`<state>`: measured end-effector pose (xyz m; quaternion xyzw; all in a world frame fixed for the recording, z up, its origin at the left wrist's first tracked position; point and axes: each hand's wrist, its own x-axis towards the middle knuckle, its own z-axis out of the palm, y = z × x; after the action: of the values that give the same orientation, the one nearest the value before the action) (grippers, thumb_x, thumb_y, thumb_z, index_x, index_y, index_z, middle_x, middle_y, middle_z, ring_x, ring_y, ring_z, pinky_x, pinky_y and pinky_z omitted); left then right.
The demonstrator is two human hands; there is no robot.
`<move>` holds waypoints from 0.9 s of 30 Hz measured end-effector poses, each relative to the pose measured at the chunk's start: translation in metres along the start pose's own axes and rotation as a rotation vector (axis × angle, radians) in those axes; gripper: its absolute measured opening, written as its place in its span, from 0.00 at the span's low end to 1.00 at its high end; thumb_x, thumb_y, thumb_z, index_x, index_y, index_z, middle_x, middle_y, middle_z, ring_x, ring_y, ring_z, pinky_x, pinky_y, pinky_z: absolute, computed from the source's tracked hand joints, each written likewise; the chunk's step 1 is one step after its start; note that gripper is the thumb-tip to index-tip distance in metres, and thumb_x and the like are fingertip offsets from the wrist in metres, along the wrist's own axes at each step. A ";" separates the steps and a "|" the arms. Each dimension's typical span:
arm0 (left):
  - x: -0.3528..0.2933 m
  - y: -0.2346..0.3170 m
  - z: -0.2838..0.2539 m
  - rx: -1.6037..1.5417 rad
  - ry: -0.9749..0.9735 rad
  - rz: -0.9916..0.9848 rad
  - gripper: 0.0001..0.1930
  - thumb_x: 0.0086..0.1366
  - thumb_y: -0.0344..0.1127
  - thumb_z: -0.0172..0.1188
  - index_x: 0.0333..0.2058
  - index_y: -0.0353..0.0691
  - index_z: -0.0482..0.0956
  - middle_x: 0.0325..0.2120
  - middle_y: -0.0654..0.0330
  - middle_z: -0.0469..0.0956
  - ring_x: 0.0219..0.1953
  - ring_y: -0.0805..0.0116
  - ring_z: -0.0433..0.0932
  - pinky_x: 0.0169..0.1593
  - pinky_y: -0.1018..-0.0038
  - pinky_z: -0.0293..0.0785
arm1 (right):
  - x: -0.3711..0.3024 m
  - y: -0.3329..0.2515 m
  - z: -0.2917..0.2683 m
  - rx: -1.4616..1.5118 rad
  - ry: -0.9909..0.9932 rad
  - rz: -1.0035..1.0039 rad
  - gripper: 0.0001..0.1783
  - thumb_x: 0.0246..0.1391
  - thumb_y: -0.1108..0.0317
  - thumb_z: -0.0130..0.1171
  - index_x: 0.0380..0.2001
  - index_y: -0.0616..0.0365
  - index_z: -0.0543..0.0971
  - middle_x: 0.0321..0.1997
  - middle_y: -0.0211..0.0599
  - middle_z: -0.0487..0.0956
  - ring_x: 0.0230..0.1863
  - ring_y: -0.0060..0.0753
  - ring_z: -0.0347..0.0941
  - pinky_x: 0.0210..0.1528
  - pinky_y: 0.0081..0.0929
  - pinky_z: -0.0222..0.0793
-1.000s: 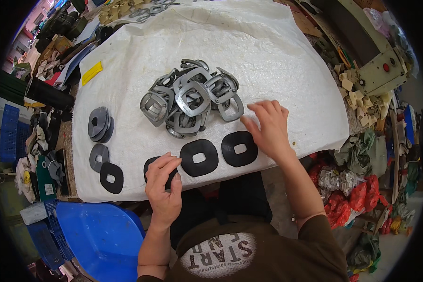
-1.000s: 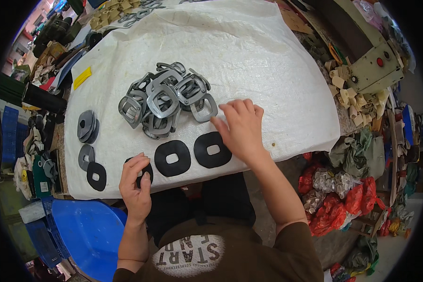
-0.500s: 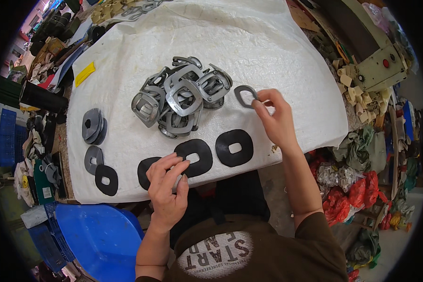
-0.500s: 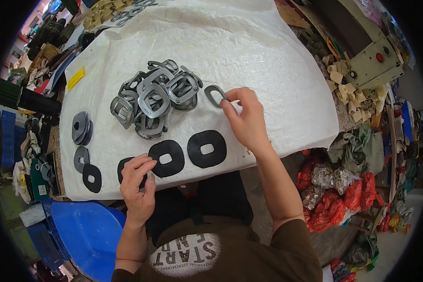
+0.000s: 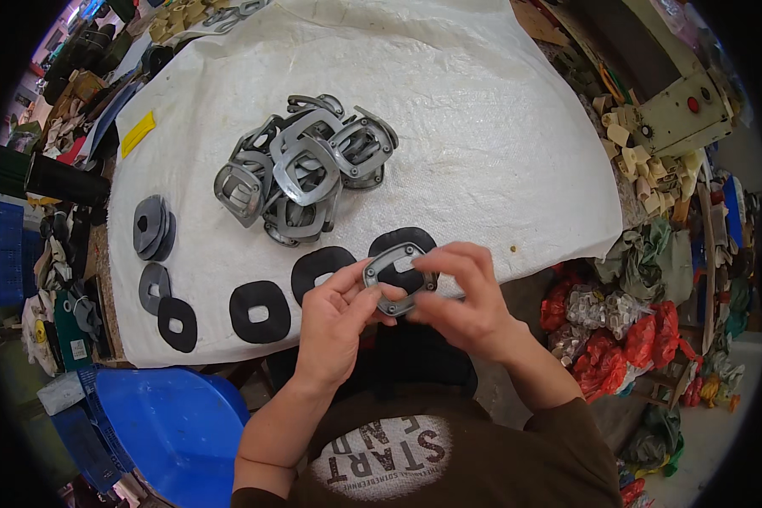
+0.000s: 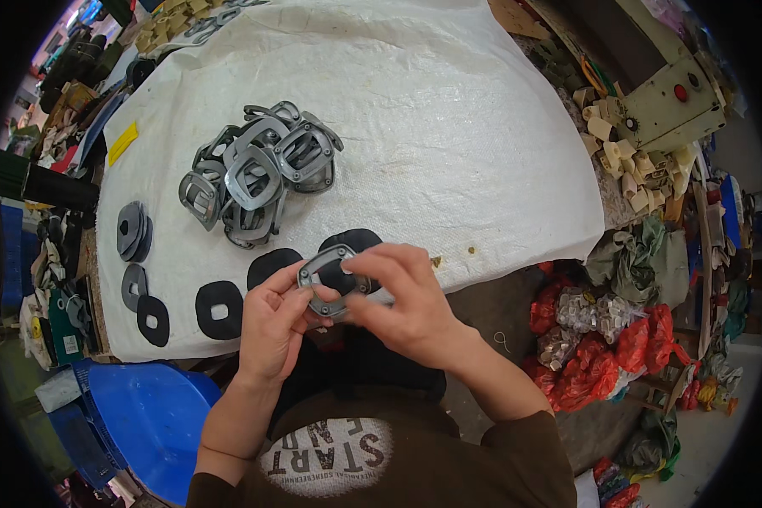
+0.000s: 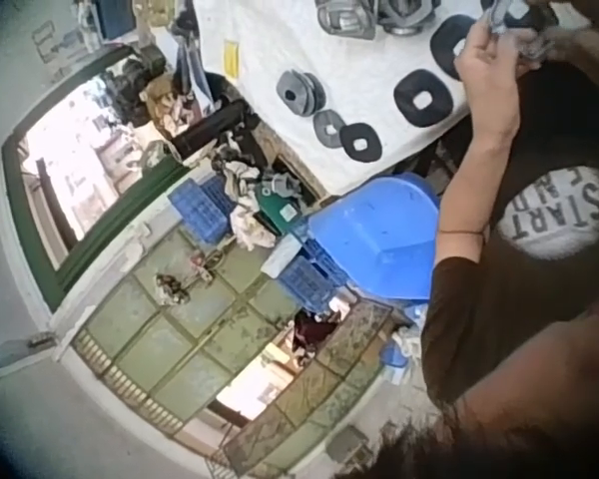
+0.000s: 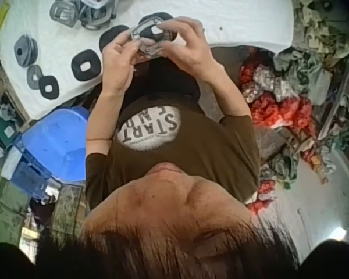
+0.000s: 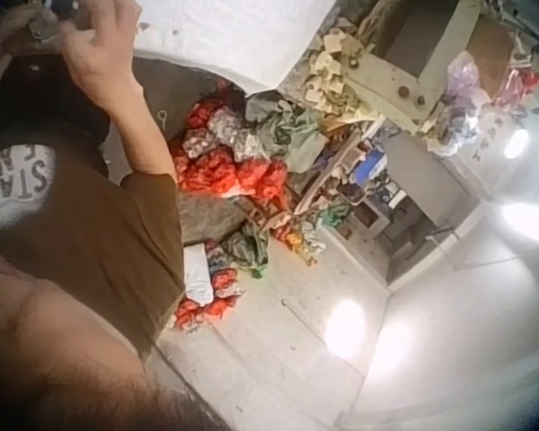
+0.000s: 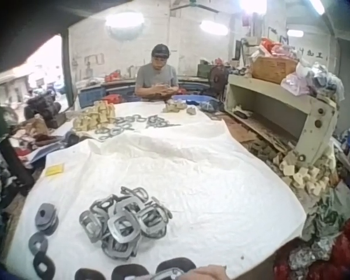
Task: The recorder organizes metal buckle components and attaches foam or fabric padding to them, trimming the excess with scissors.
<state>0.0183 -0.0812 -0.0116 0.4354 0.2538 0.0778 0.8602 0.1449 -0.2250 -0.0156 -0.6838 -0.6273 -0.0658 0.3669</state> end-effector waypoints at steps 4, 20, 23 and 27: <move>0.005 0.000 -0.002 0.112 0.012 0.031 0.19 0.63 0.27 0.50 0.52 0.27 0.66 0.34 0.54 0.78 0.33 0.75 0.76 0.33 0.81 0.73 | 0.010 0.007 -0.013 0.172 -0.013 0.147 0.35 0.26 0.69 0.70 0.46 0.56 0.71 0.54 0.42 0.68 0.52 0.49 0.63 0.52 0.39 0.61; 0.010 -0.002 0.002 0.170 0.090 0.132 0.17 0.61 0.24 0.49 0.50 0.29 0.69 0.33 0.57 0.76 0.35 0.75 0.74 0.37 0.81 0.71 | 0.006 0.031 -0.016 -0.027 -0.128 0.120 0.34 0.28 0.60 0.71 0.44 0.55 0.71 0.49 0.34 0.75 0.42 0.38 0.66 0.45 0.35 0.57; 0.007 -0.007 -0.012 0.555 0.228 0.431 0.13 0.54 0.21 0.55 0.40 0.33 0.75 0.33 0.57 0.75 0.40 0.68 0.73 0.42 0.75 0.69 | 0.000 0.043 -0.013 0.057 -0.075 0.118 0.33 0.29 0.62 0.70 0.44 0.56 0.71 0.50 0.30 0.73 0.43 0.38 0.66 0.47 0.37 0.55; 0.004 -0.017 -0.018 1.301 0.203 0.850 0.11 0.43 0.23 0.60 0.29 0.40 0.77 0.35 0.61 0.74 0.40 0.57 0.72 0.45 0.67 0.61 | -0.001 0.046 -0.004 0.091 -0.146 0.143 0.33 0.28 0.62 0.70 0.44 0.55 0.71 0.50 0.28 0.73 0.45 0.37 0.65 0.48 0.37 0.54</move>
<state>0.0110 -0.0770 -0.0351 0.9025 0.1373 0.2753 0.3014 0.1876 -0.2258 -0.0321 -0.7125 -0.6043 0.0390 0.3546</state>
